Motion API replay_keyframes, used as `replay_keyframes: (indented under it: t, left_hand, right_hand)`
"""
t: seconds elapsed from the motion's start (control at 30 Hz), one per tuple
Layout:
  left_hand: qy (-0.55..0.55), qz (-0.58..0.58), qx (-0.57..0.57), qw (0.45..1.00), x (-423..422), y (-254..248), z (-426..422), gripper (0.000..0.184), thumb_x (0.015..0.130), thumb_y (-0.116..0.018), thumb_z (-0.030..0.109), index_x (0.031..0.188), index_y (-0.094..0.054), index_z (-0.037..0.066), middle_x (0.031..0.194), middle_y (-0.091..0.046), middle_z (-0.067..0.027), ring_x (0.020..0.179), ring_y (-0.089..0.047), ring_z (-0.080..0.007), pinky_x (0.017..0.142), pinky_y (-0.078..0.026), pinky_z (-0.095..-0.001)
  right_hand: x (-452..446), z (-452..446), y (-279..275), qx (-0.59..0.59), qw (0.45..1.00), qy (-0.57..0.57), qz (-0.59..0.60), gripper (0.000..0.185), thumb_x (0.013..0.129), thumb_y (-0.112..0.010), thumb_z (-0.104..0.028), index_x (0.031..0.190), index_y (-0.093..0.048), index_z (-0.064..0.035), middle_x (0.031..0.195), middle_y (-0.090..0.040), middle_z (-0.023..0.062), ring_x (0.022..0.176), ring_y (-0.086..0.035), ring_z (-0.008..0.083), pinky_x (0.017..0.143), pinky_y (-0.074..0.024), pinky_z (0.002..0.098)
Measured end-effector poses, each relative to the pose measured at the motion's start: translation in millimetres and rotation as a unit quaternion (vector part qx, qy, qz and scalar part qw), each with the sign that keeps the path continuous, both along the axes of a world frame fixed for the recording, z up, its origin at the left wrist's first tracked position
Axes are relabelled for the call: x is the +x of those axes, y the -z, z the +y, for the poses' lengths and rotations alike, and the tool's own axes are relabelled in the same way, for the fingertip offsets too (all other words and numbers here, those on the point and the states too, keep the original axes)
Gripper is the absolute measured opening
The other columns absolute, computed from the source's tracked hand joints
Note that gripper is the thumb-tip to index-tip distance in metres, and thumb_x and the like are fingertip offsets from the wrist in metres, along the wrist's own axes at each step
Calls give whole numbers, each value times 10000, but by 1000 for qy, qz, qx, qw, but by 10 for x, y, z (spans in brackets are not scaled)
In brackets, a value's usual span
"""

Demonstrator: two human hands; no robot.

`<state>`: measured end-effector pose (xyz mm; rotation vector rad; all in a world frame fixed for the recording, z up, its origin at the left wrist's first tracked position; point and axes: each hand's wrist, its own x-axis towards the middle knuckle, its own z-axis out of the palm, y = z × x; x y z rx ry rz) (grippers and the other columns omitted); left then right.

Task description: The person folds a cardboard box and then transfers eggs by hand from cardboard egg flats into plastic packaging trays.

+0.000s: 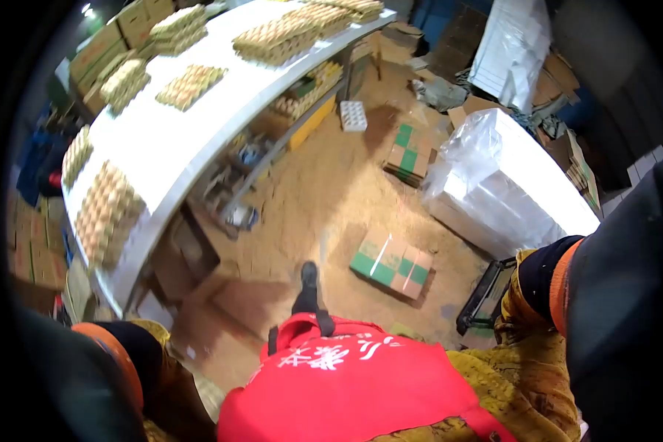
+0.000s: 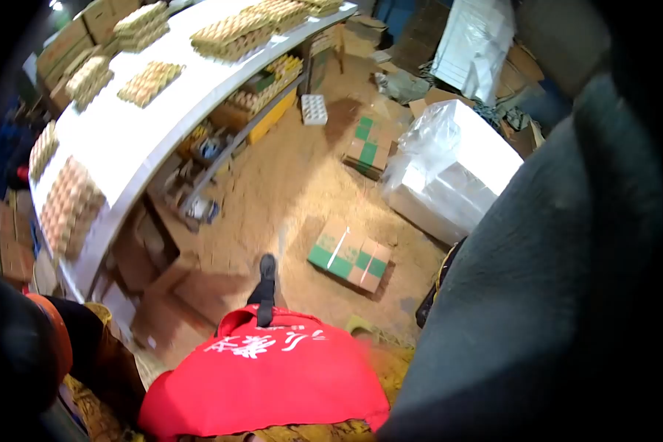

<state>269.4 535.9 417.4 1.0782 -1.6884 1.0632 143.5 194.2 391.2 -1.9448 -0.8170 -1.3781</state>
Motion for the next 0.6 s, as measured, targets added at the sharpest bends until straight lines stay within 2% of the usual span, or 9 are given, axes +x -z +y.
replay_keyframes:
  t: [0.13, 0.33, 0.6]
  left_hand:
    - [8, 24, -17, 1000, 1279, -54, -636, 459, 1018, -474, 164, 1389, -494, -106, 1441, -516, -245, 1354, -485, -353, 1158, -344, -450]
    - [57, 39, -43, 997, 2922, 14, -1927, 440, 1006, -500, 128, 1386, -502, -94, 1429, -530, -236, 1340, -499, -342, 1146, -361, -445]
    - [143, 38, -57, 987, 4149, 190, -3572, 424, 989, -534, 79, 1382, -513, -79, 1412, -548, -224, 1320, -518, -328, 1130, -382, -437]
  right_hand:
    - [1001, -630, -96, 8, 998, 67, 5, 456, 1005, -486, -172, 1422, -496, 13, 1402, -542, 150, 1228, -548, 272, 1055, -423, 376]
    - [2190, -1645, 80, 31, 990, 134, 17, 449, 1003, -509, -193, 1407, -518, 0, 1375, -564, 141, 1214, -561, 256, 1051, -430, 370]
    - [3328, -3042, 218, 38, 988, 146, -14, 439, 999, -539, -221, 1388, -548, -18, 1339, -594, 129, 1195, -578, 236, 1046, -441, 361]
